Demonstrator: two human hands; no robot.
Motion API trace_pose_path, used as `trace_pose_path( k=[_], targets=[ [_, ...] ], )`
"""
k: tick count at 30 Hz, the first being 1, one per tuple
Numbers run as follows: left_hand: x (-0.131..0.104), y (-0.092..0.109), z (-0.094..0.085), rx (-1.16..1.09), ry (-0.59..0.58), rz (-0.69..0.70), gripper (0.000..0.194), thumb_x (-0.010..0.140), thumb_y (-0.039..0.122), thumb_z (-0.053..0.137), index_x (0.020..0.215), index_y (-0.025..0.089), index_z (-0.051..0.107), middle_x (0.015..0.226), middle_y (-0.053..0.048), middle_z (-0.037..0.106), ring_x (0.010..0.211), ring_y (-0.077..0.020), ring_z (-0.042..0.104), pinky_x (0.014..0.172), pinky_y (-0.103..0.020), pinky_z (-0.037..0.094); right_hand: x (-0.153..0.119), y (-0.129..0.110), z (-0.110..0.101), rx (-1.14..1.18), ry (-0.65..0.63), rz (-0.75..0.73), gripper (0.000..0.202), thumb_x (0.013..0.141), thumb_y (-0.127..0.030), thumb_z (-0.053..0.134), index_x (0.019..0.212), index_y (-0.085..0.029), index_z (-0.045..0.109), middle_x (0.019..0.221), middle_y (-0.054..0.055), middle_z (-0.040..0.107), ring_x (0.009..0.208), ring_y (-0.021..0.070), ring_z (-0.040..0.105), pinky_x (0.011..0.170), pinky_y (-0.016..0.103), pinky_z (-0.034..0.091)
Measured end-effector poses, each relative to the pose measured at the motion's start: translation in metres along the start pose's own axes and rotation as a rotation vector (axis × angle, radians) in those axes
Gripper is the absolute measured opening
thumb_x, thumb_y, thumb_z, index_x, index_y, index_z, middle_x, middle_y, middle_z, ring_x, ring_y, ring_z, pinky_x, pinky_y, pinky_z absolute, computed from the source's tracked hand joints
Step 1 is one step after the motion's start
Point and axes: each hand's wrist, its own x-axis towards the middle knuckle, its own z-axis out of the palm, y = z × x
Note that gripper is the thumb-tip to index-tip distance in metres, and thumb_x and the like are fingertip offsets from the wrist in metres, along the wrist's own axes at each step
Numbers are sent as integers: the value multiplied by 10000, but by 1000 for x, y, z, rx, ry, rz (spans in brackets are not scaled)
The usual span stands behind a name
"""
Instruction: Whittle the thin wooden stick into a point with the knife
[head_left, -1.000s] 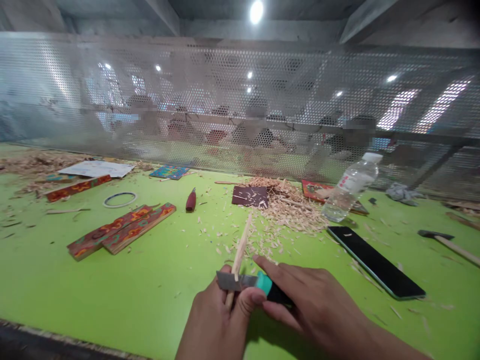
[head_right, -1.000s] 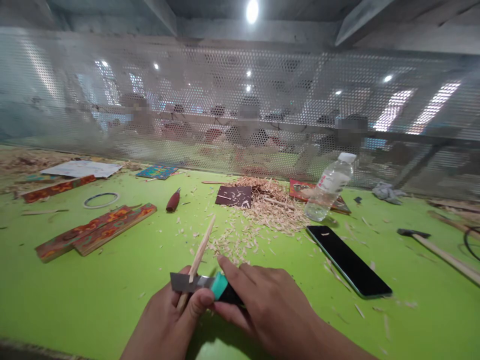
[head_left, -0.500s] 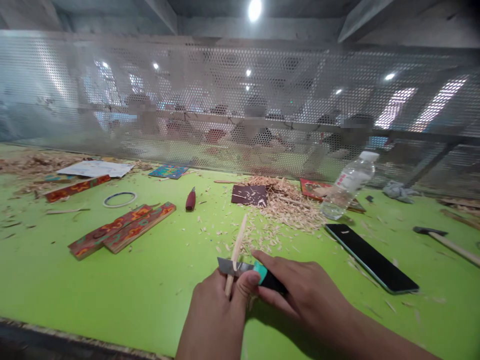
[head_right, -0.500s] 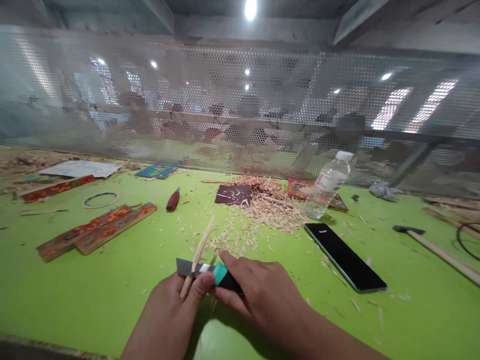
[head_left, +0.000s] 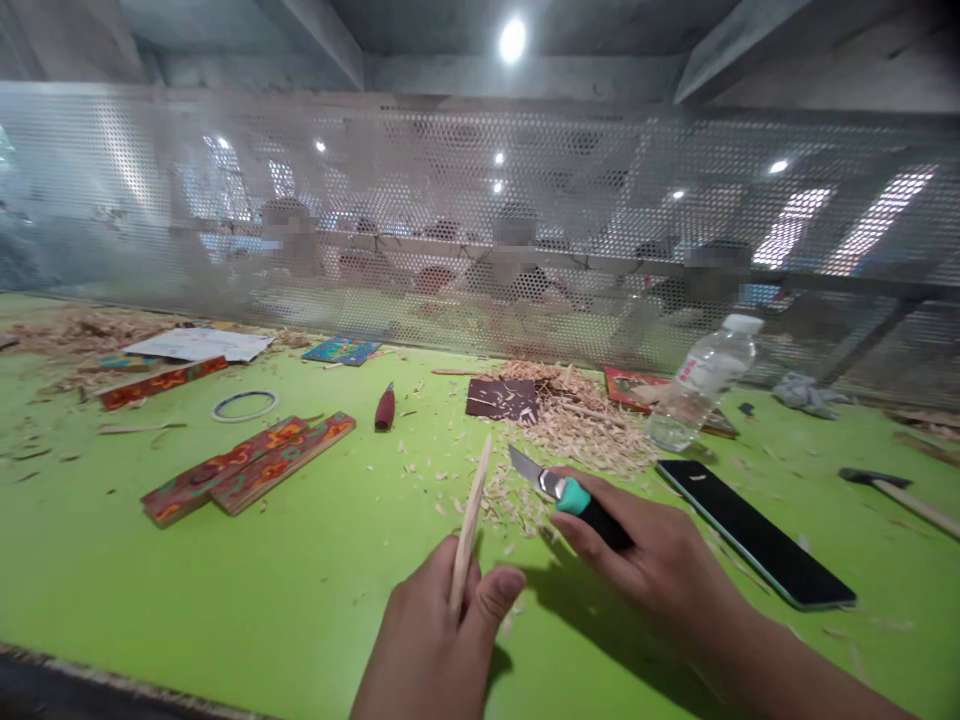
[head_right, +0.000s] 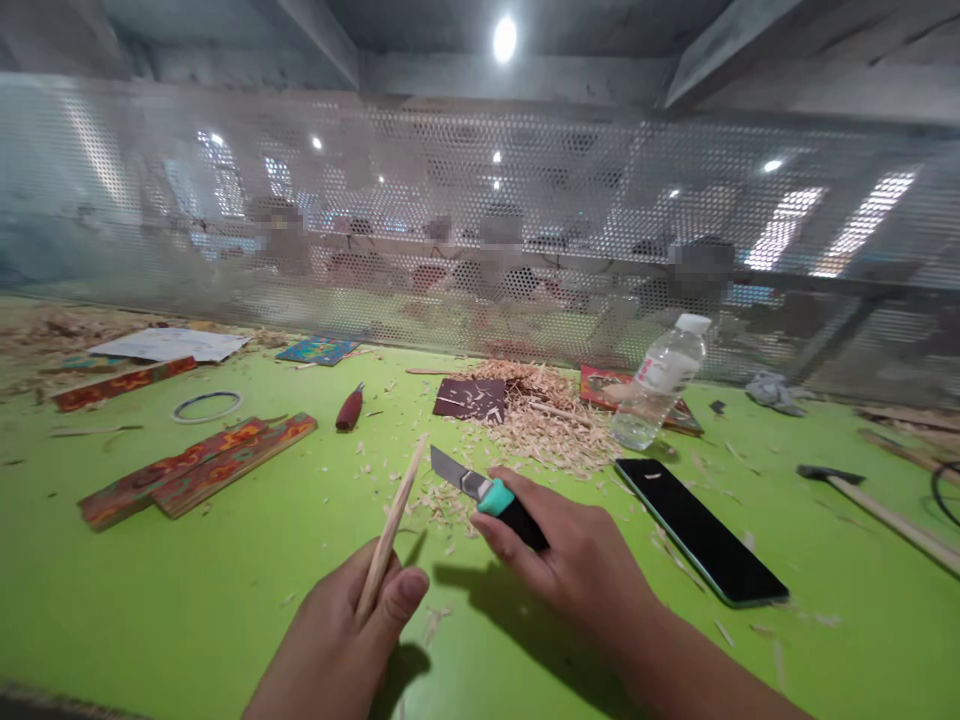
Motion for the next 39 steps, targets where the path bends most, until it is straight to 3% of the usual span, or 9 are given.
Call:
trace_pose_path(
  k=[5, 11, 15, 19, 23, 26, 30, 34, 39],
  targets=[
    [0, -6, -1, -26, -69, 40, 529, 940, 736, 465, 818, 224, 518, 712, 5, 537, 665, -190, 501, 605, -286, 374, 3, -3, -2, 56, -77, 10, 496, 1056, -567, 488, 1236, -175, 732, 978, 92, 846, 798, 257, 813, 715, 325, 622],
    [0, -4, 0, -21, -103, 83, 487, 946, 685, 490, 903, 208, 577, 755, -40, 658, 705, -241, 612, 692, -327, 437, 4, -12, -3, 111, -297, -192, 561, 1077, -579, 462, 1291, -122, 708, 1057, 122, 847, 844, 272, 827, 695, 338, 629],
    [-1, -1, 1, 49, -94, 74, 426, 976, 584, 445, 956, 202, 633, 862, -96, 748, 793, -297, 677, 730, -363, 437, 4, -18, -3, 117, -338, -257, 612, 1095, -594, 400, 1320, -102, 686, 1064, 130, 844, 826, 286, 830, 669, 365, 636],
    [-2, -2, 4, 135, -27, 76, 421, 997, 552, 389, 910, 221, 634, 853, -117, 764, 817, -328, 687, 699, -367, 410, 0, -25, -3, 1, -286, -290, 646, 1121, -564, 326, 1337, -56, 661, 1033, 163, 842, 781, 303, 827, 632, 397, 639],
    [-2, 1, 7, 183, 35, 63, 460, 1012, 581, 347, 770, 248, 552, 707, -63, 680, 687, -261, 620, 631, -329, 348, -2, -31, -4, -59, -180, -193, 619, 1126, -560, 312, 1340, -91, 655, 984, 143, 847, 735, 279, 822, 594, 360, 624],
    [-3, 6, 7, 140, 33, 15, 495, 1013, 620, 342, 726, 250, 501, 633, -14, 605, 587, -202, 538, 580, -304, 301, 0, -26, -5, -97, -67, -119, 602, 1121, -573, 323, 1336, -120, 657, 1023, 141, 847, 742, 274, 825, 586, 343, 607],
    [-5, 6, 4, 90, -28, 25, 496, 1023, 636, 316, 793, 246, 517, 659, -3, 603, 583, -192, 529, 574, -298, 301, 4, -9, -3, -99, 16, -85, 570, 1098, -593, 401, 1315, -144, 676, 1092, 142, 840, 826, 282, 831, 646, 337, 615],
    [-5, 1, 1, 95, -91, 77, 503, 1026, 654, 302, 855, 244, 537, 722, -14, 625, 663, -216, 588, 614, -298, 359, 6, -5, -3, -37, -141, -95, 556, 1094, -578, 417, 1327, -147, 680, 1042, 121, 848, 823, 296, 827, 657, 364, 626],
    [-5, -1, 2, 96, -91, 106, 465, 1006, 631, 379, 917, 221, 582, 786, -61, 722, 697, -251, 653, 668, -320, 407, 5, -17, -9, 113, -374, -227, 560, 1087, -582, 426, 1325, -151, 693, 1108, 143, 836, 849, 300, 829, 684, 368, 644]
  ],
)
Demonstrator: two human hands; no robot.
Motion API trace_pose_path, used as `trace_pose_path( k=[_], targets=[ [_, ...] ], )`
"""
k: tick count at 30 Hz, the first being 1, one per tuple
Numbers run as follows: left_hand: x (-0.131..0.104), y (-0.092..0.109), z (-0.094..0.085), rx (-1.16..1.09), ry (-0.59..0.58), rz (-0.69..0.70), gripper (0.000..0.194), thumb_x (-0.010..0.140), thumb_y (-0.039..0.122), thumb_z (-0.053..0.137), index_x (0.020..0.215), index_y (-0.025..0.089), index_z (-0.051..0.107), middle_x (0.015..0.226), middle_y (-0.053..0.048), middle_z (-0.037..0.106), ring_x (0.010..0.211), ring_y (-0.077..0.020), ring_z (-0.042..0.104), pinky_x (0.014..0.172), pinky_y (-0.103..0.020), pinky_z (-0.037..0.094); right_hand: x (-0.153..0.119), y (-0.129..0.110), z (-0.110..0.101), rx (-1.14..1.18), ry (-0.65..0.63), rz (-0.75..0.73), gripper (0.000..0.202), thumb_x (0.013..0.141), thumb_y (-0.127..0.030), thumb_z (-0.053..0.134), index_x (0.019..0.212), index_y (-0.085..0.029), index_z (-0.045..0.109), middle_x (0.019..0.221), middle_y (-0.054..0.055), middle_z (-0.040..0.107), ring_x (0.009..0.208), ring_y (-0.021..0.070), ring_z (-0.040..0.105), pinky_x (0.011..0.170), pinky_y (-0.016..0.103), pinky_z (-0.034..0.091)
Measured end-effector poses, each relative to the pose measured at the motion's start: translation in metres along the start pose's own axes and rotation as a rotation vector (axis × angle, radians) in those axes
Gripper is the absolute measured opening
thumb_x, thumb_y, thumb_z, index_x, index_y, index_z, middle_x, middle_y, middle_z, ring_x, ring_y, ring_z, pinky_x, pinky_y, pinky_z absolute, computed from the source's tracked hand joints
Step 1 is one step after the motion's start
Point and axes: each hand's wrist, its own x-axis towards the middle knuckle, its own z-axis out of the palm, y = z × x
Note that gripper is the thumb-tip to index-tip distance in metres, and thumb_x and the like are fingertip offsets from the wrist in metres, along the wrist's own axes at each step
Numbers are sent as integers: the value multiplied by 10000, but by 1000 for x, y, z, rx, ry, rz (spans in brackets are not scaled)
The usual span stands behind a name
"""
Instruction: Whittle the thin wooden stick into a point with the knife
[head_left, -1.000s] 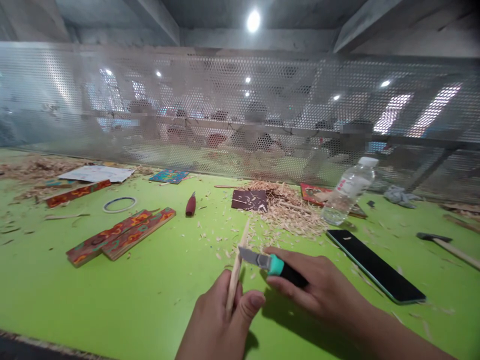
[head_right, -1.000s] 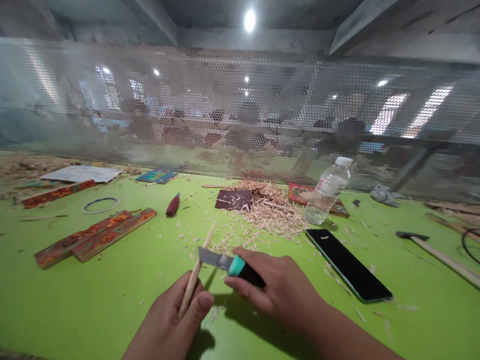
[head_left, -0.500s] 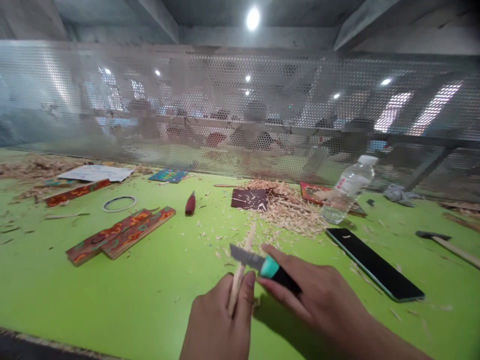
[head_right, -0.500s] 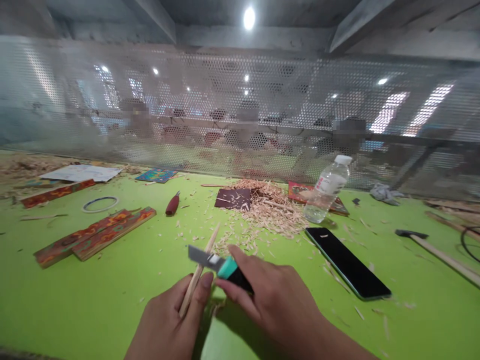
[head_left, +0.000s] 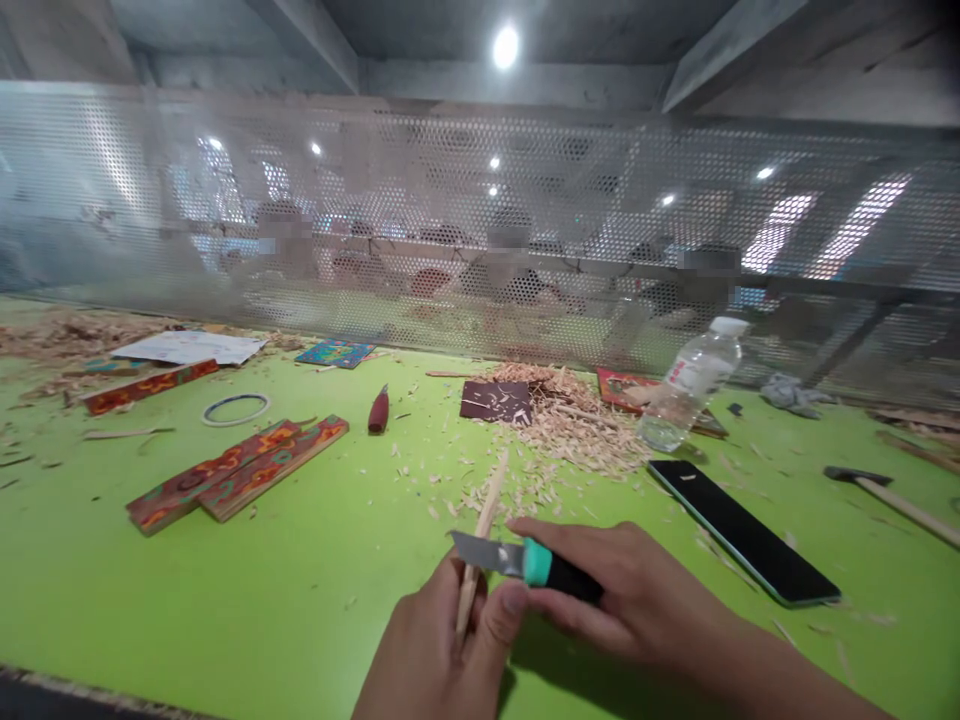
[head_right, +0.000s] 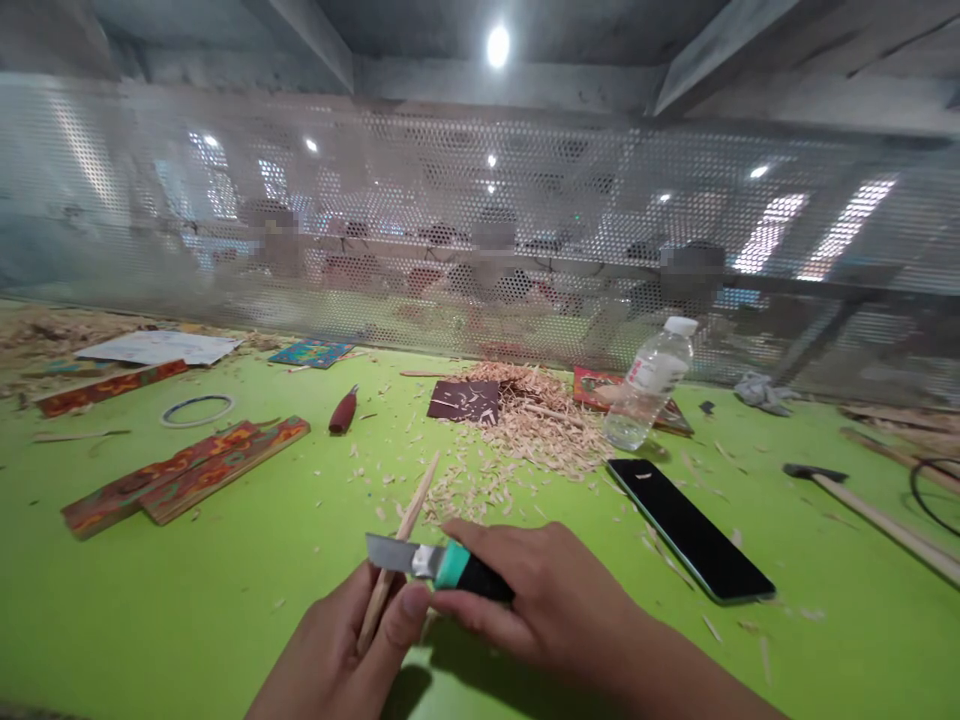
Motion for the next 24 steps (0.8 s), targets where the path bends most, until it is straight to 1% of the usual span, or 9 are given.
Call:
trace_pose_path(
  k=[3, 7, 9, 11, 14, 16, 18, 20, 24],
  targets=[
    [1, -1, 2, 59, 57, -22, 418, 1022, 552, 368, 875, 232, 594, 828, -94, 758, 766, -293, 689, 671, -333, 390, -1, -5, -2, -13, -16, 0, 593, 1088, -601, 399, 1336, -146, 689, 1087, 144, 840, 836, 312, 831, 678, 389, 651],
    [2, -3, 6, 145, 122, -12, 422, 1026, 545, 371, 824, 252, 599, 827, -119, 764, 781, -326, 700, 650, -337, 352, -3, -11, 3, -122, 32, -6, 649, 1109, -594, 337, 1349, -85, 661, 1046, 166, 843, 808, 311, 831, 659, 397, 654],
    [2, -2, 7, 157, 154, -20, 444, 1029, 556, 368, 774, 258, 575, 773, -99, 737, 736, -299, 677, 642, -327, 341, -3, -13, 6, -179, 101, -2, 652, 1125, -565, 304, 1349, -58, 648, 1009, 172, 844, 781, 303, 828, 638, 391, 647],
    [2, 1, 6, 134, 157, -54, 492, 1032, 596, 345, 741, 256, 547, 713, -68, 698, 659, -255, 625, 623, -315, 325, -4, -13, 8, -210, 183, 30, 621, 1133, -539, 307, 1356, -65, 640, 1005, 165, 842, 763, 293, 823, 626, 384, 639],
    [1, 3, 4, 56, 111, -73, 554, 1031, 653, 287, 763, 245, 547, 683, -35, 658, 592, -209, 545, 592, -302, 295, -4, -4, 8, -250, 289, 116, 590, 1124, -550, 346, 1380, -104, 635, 1042, 159, 839, 747, 281, 818, 609, 366, 624],
    [0, 3, 3, 11, 83, -48, 557, 1034, 657, 269, 796, 241, 554, 676, -20, 638, 578, -196, 519, 593, -302, 294, -3, 3, 7, -255, 320, 138, 587, 1117, -565, 364, 1379, -120, 642, 1089, 167, 834, 793, 282, 824, 633, 354, 624],
    [-1, 1, 2, -20, 55, -16, 549, 1035, 658, 262, 825, 241, 550, 669, -11, 621, 579, -196, 518, 603, -302, 306, -2, 8, 5, -227, 284, 117, 585, 1112, -573, 375, 1366, -127, 656, 1097, 163, 834, 830, 283, 825, 671, 355, 631],
    [-2, 0, 1, -28, 26, -4, 527, 1028, 665, 284, 850, 242, 543, 667, -14, 622, 589, -207, 542, 615, -304, 326, -1, 8, 3, -178, 180, 76, 591, 1108, -579, 381, 1367, -127, 660, 1073, 154, 841, 830, 284, 826, 684, 357, 637],
    [-1, 1, 0, -18, 12, -21, 420, 1011, 597, 387, 891, 238, 568, 759, -54, 716, 691, -256, 646, 658, -317, 364, 0, 0, -3, -57, -1, -5, 589, 1088, -590, 428, 1361, -129, 673, 1088, 148, 841, 861, 293, 831, 708, 357, 647]
  ],
)
